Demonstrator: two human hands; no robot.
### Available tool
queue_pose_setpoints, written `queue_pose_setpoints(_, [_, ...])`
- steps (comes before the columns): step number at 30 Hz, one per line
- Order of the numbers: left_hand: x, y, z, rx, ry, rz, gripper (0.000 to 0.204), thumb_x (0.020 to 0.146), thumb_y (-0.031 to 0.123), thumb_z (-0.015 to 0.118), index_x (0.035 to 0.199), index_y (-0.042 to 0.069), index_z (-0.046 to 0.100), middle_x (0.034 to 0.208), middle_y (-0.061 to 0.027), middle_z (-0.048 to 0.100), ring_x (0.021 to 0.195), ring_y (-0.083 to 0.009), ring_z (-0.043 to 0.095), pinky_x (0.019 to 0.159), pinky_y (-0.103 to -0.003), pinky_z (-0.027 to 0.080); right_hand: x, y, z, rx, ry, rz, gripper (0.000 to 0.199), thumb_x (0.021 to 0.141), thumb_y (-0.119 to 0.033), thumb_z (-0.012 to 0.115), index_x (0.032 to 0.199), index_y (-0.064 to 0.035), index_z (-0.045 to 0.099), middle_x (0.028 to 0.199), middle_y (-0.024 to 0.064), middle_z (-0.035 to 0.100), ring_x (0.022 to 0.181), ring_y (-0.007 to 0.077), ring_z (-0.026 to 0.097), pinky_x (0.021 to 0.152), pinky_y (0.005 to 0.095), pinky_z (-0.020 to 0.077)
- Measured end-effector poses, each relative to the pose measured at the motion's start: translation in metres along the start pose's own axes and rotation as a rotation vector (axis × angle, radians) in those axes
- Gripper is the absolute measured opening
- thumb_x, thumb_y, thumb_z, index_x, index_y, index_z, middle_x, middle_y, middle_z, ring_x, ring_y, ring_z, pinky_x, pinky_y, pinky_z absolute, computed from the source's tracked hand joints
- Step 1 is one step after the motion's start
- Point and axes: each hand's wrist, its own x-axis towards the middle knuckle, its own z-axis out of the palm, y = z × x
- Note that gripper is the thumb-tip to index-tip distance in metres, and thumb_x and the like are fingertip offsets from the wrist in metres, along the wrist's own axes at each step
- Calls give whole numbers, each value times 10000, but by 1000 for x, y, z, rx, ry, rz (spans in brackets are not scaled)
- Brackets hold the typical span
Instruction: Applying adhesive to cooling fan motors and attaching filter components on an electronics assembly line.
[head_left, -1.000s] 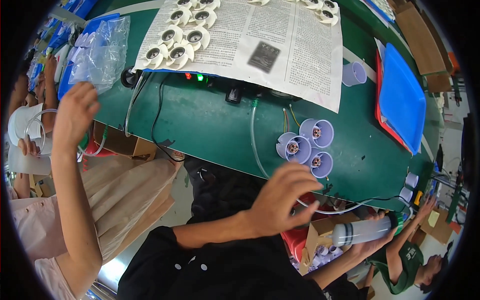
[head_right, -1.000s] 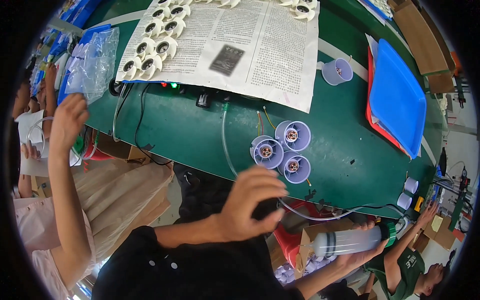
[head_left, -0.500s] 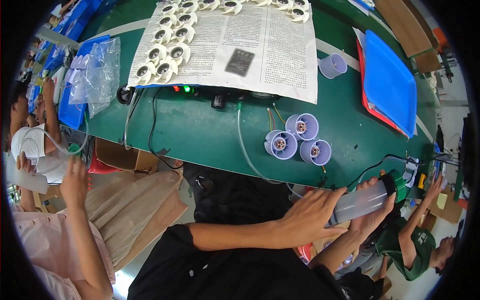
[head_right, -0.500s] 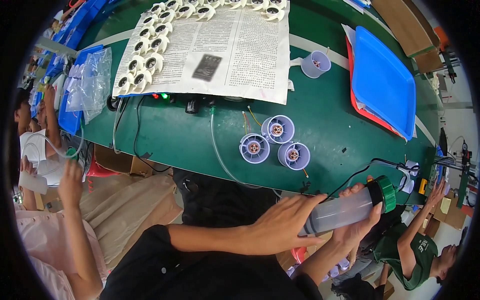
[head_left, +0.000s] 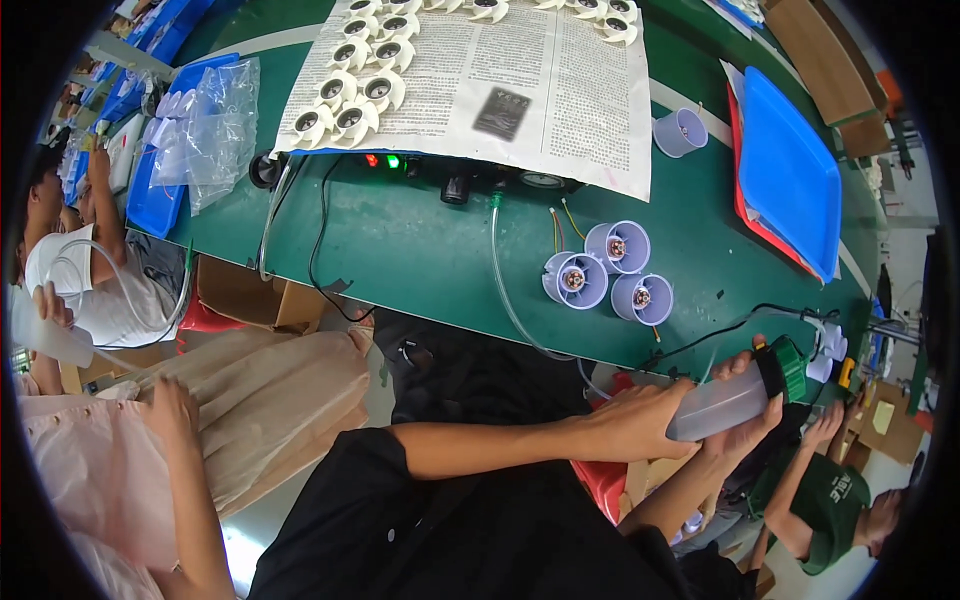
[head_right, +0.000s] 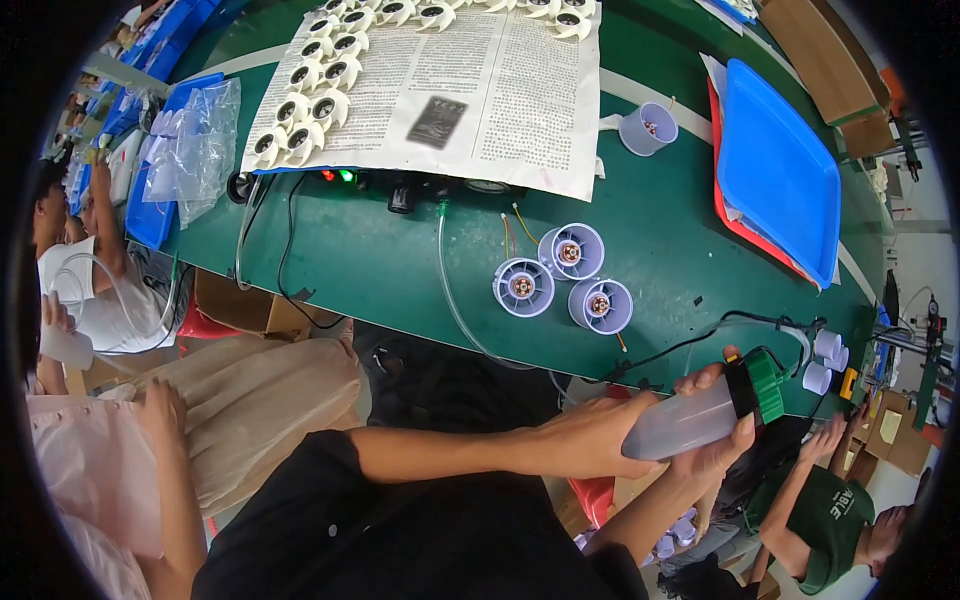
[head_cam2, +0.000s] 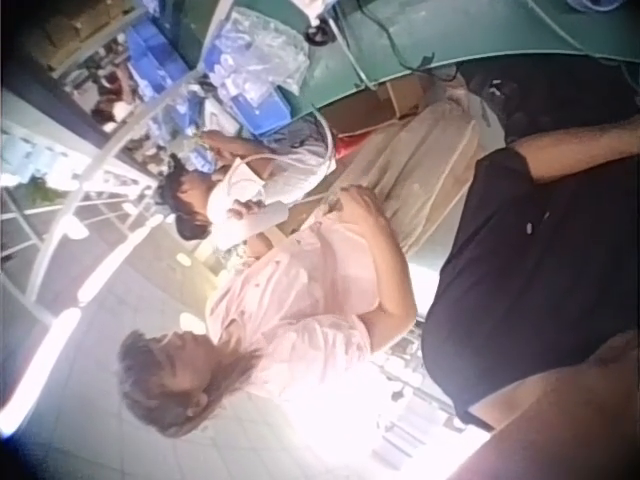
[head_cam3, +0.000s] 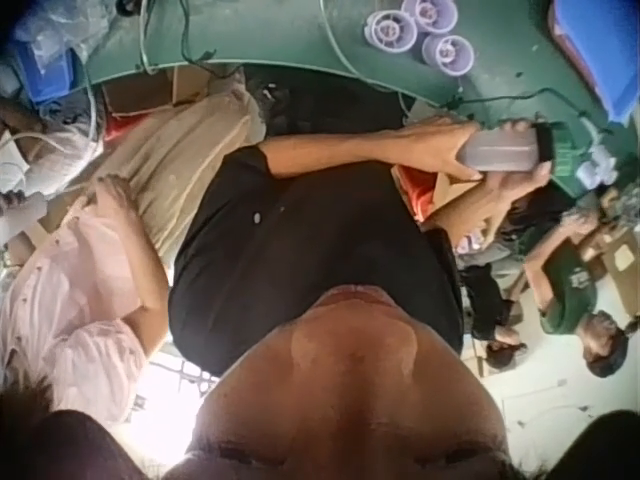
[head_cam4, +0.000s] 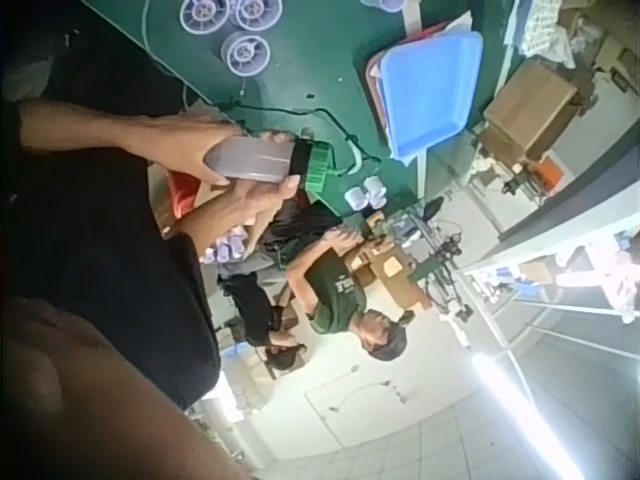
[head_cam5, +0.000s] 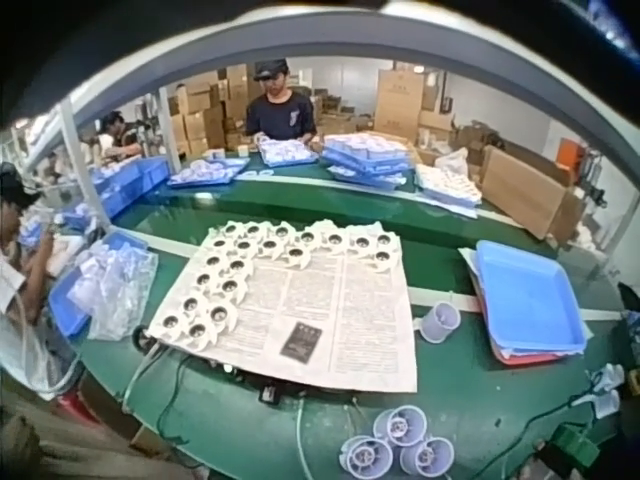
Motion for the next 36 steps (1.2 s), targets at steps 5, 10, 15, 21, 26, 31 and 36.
queue_pose_setpoints(5, [-2,12,-14,84,-22,14,613,779,344,759,1118,-81,476,871,-273,634,835,-435,634,761,-500,498,-2,4,-3,50,44,23,916,823,-562,693,1445,-18,298,1012,103,529,908,244,547,826,397,429])
queue_pose_setpoints(10, [-6,13,-10,151,-28,-41,654,820,415,730,1185,-52,453,998,-254,628,941,-404,633,815,-498,492,-4,7,-1,127,-16,24,911,829,-619,666,1436,-40,310,998,87,511,886,224,528,812,389,426])
queue_pose_setpoints(15, [-30,20,-37,349,196,198,632,865,417,699,1285,-7,492,1091,-153,605,1015,-321,590,832,-454,480,6,2,-6,308,39,28,853,882,-579,624,1436,-15,304,1005,92,501,858,210,499,801,376,426])
queue_pose_setpoints(21, [-62,-1,-98,419,846,312,299,731,77,770,993,62,624,950,-88,623,937,-299,572,838,-405,443,16,-16,7,791,12,-27,734,851,-363,741,1396,-22,388,1123,79,535,1108,226,494,998,368,410])
queue_pose_setpoints(26, [-51,-22,-105,626,884,188,779,697,277,853,1339,53,471,1296,-126,546,1338,-378,358,1128,-587,208,52,5,55,728,-84,-193,753,853,-400,721,1369,18,367,1034,73,502,991,205,491,938,374,403])
queue_pose_setpoints(31, [-39,-27,-112,759,777,91,802,716,332,837,1377,65,470,1310,-103,562,1377,-342,350,1112,-664,133,74,10,94,313,-84,-375,803,807,-464,730,1336,16,362,1042,114,523,946,241,511,950,414,397])
queue_pose_setpoints(36, [-33,-37,-112,823,797,86,675,682,297,841,1276,114,578,1234,-26,624,1316,-282,444,1137,-631,97,102,22,107,153,-367,-444,893,867,-659,542,1451,-15,336,1103,168,584,960,312,580,882,499,444])
